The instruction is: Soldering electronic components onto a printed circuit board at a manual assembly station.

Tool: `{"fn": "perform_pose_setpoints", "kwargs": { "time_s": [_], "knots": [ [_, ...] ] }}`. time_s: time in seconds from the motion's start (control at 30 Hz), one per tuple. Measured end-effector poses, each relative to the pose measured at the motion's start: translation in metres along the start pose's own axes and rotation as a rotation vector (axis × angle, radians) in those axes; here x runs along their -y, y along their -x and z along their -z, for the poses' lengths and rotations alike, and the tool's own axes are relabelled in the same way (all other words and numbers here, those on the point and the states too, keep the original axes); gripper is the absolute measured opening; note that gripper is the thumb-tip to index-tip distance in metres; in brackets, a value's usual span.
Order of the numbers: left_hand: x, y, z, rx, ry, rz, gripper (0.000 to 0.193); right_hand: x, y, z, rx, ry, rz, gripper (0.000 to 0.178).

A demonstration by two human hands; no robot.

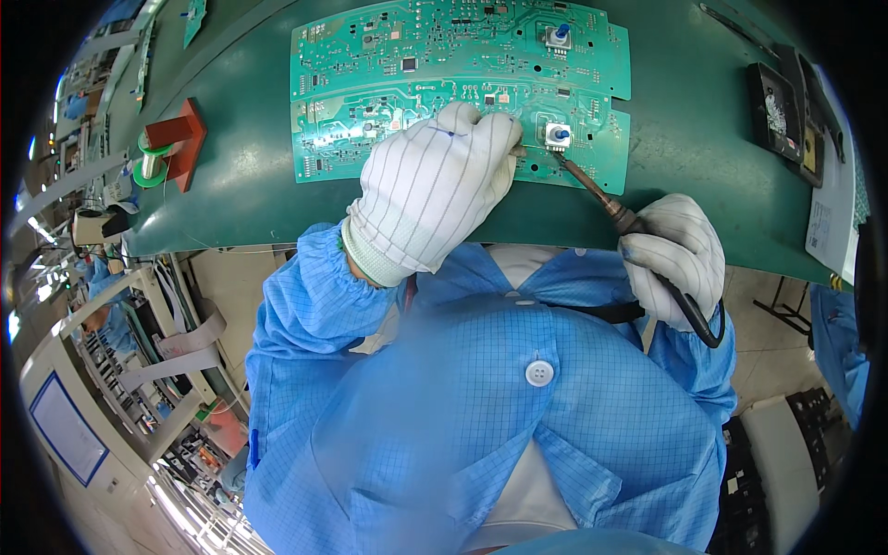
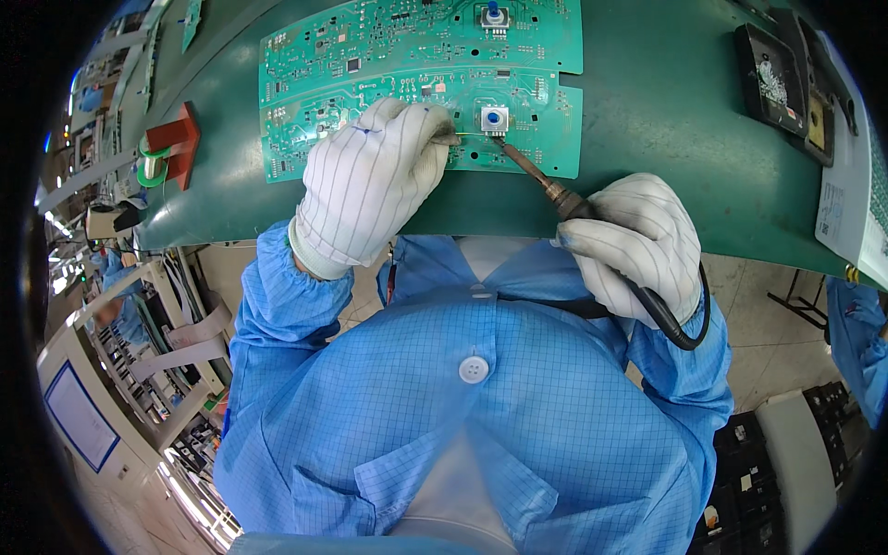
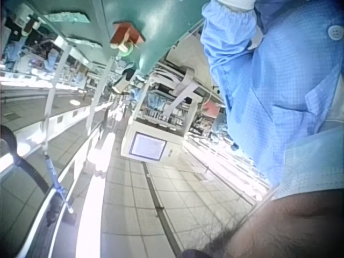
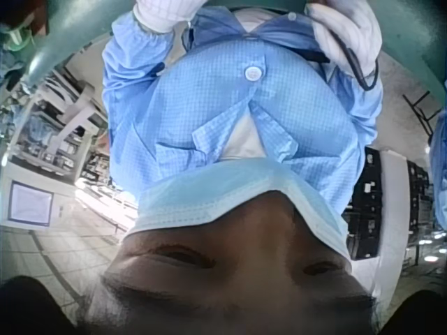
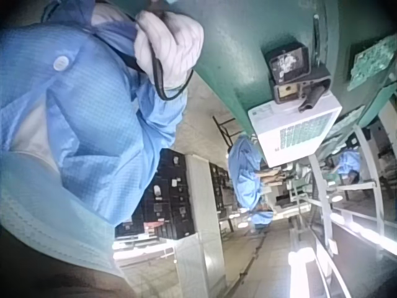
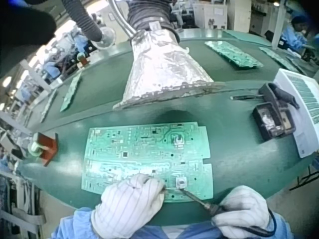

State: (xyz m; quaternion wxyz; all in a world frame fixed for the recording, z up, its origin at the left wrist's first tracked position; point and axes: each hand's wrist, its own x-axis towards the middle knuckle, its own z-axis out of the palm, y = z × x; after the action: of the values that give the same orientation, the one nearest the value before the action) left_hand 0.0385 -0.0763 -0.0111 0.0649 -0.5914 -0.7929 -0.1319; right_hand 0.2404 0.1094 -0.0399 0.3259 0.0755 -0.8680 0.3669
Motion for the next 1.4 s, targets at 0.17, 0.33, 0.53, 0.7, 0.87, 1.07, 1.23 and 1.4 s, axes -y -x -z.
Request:
{"fn": "perform_pose_setpoints", "kwargs": {
  "time_s": [0.17,0.33,0.53,0.7,0.87,1.07,1.23,1.4],
  "knots": [
    [0.0,0.0,-0.001,0.019,-0.018,0.002,0.018,0.002,-0.001,0.002,-0.008,-0.024,-0.004,0.034],
    [-0.001,0.001,0.0,0.014,-0.015,0.012,0.018,0.002,-0.001,0.003,0.073,-0.009,0.006,0.032],
    [-0.003,0.001,0.003,0.034,-0.029,0.005,0.018,0.001,0.0,0.003,0.091,-0.002,0.011,0.034],
    [-0.005,0.0,0.001,0.03,-0.034,0.037,0.014,0.001,0.0,0.003,0.092,0.008,0.006,0.034],
    [-0.005,0.001,-0.001,0.028,-0.054,0.024,0.014,0.002,-0.002,0.003,0.088,0.019,0.015,0.033],
    [-0.004,-0.006,-0.004,-0.024,-0.028,-0.039,0.019,0.003,0.006,0.023,-0.127,-0.092,-0.192,0.028],
    [-0.024,-0.024,-0.02,-0.036,0.136,-0.041,0.011,0.003,0.024,0.058,-0.413,0.363,-0.626,0.024],
    [-0.051,-0.051,-0.034,-0.29,0.109,-0.159,0.015,-0.034,0.028,0.084,-0.7,0.446,-0.387,0.022]
  ]
}}
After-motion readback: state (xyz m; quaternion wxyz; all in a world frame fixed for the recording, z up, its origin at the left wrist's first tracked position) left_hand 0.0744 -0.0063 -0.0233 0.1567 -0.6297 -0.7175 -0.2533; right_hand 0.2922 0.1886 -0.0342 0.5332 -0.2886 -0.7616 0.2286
